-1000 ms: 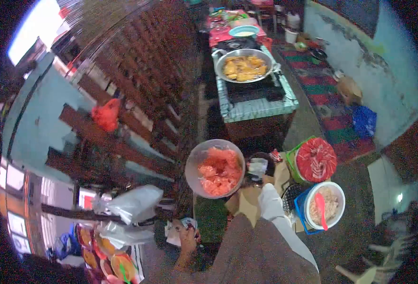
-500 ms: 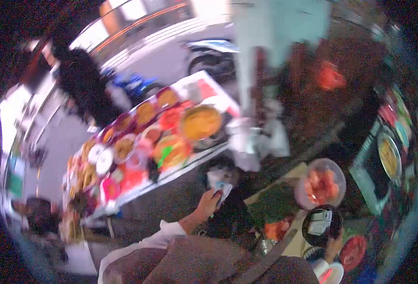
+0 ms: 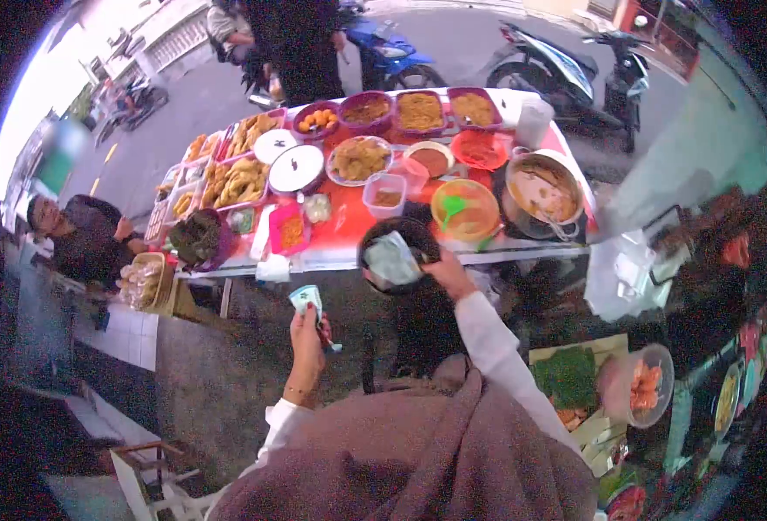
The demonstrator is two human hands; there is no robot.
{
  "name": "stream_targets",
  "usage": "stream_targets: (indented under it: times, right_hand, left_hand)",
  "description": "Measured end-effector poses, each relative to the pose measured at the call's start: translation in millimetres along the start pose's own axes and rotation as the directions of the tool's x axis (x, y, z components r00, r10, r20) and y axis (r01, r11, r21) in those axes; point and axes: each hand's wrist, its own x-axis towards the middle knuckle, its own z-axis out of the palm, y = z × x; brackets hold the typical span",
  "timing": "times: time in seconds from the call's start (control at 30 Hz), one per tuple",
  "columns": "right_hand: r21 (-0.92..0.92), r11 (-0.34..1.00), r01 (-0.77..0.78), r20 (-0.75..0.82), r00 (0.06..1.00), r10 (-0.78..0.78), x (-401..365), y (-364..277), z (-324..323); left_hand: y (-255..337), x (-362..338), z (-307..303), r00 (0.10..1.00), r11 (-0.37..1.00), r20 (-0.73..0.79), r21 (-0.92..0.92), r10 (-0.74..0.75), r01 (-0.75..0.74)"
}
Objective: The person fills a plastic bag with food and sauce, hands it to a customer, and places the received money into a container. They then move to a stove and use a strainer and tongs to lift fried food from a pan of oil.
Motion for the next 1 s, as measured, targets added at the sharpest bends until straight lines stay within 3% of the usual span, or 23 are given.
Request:
stream_targets:
  times: [0.03,0.07,0.17,0.23,0.27,0.3,0.33,0.4,0.47,0.53,0.6,0.67,0.7,0.8,0.87,0.9,0.97,1.0]
  right_hand:
    - [-0.109,0.992,-0.07,0.064,0.995,0.077,38,44,21]
    - [0.288,0.876,-0.388,0.122,0.922,0.368,36,-26,58]
    - [0.229,0.888,-0.399,0.152,0.915,0.373,109,33,112]
    - [-0.213,0.938,-0.275,0.19,0.929,0.316,145,77,128]
    - [-0.22,0.934,-0.28,0.209,0.922,0.326,152,81,132]
    - [-0.487,0.858,-0.164,0.081,0.97,0.231,160,76,136]
    - [-0.717,0.693,-0.07,-0.011,0.996,0.089,169,70,140]
    - [-0.647,0.743,0.169,-0.041,0.966,-0.256,160,7,136]
    - [-0.595,0.732,0.331,0.003,0.912,-0.41,186,-6,136]
    - [-0.504,0.759,0.412,0.285,0.909,-0.303,215,2,148]
    - [-0.796,0.522,0.307,0.386,0.921,0.047,222,14,170]
    - [-0.841,0.452,0.297,0.418,0.887,0.194,217,19,187]
    - [-0.843,0.449,0.297,0.421,0.883,0.206,215,21,191]
    - [-0.846,0.475,0.244,0.342,0.931,0.13,211,19,194]
    - [-0.588,0.79,0.171,0.367,0.927,0.072,213,13,184]
    - [-0.448,0.881,0.15,0.352,0.936,0.019,214,13,178]
    - [-0.431,0.89,0.148,0.317,0.948,-0.004,220,-6,166]
    - [-0.409,0.899,0.158,0.292,0.956,-0.035,222,-23,161]
  left_hand:
    - [4,2,-11,0.999,0.999,-0.039,-0.051,0.008,-0.01]
    - [6,4,-23,0.996,0.995,-0.082,-0.1,0.016,-0.025]
    - [1,16,-49,0.978,0.982,-0.207,-0.174,0.032,-0.069]
    - [2,15,-54,0.961,0.972,-0.276,-0.223,0.009,-0.074]
    - [2,17,-55,0.95,0.961,-0.313,-0.266,-0.01,-0.078]
    - [-1,20,-58,0.944,0.959,-0.33,-0.271,-0.014,-0.081]
    - [-6,23,-62,0.933,0.952,-0.358,-0.293,-0.02,-0.092]
    - [-7,35,-66,0.919,0.945,-0.392,-0.312,-0.035,-0.097]
    - [-6,48,-66,0.916,0.949,-0.396,-0.308,-0.061,-0.071]
    - [0,72,-54,0.905,0.946,-0.417,-0.317,-0.083,-0.059]
    - [11,99,-41,0.891,0.944,-0.443,-0.325,-0.099,-0.057]
    - [24,121,-30,0.88,0.935,-0.475,-0.316,-0.006,-0.164]
    - [31,126,-32,0.915,0.921,-0.403,-0.344,0.03,-0.181]
    - [24,149,-46,0.9,0.91,-0.434,-0.36,0.031,-0.205]
    - [25,158,-52,0.901,0.898,-0.433,-0.387,0.025,-0.211]
    - [28,163,-53,0.898,0.899,-0.438,-0.379,0.033,-0.218]
    - [30,173,-58,0.904,0.907,-0.426,-0.368,0.03,-0.203]
    - [32,183,-59,0.887,0.935,-0.449,-0.259,0.104,-0.241]
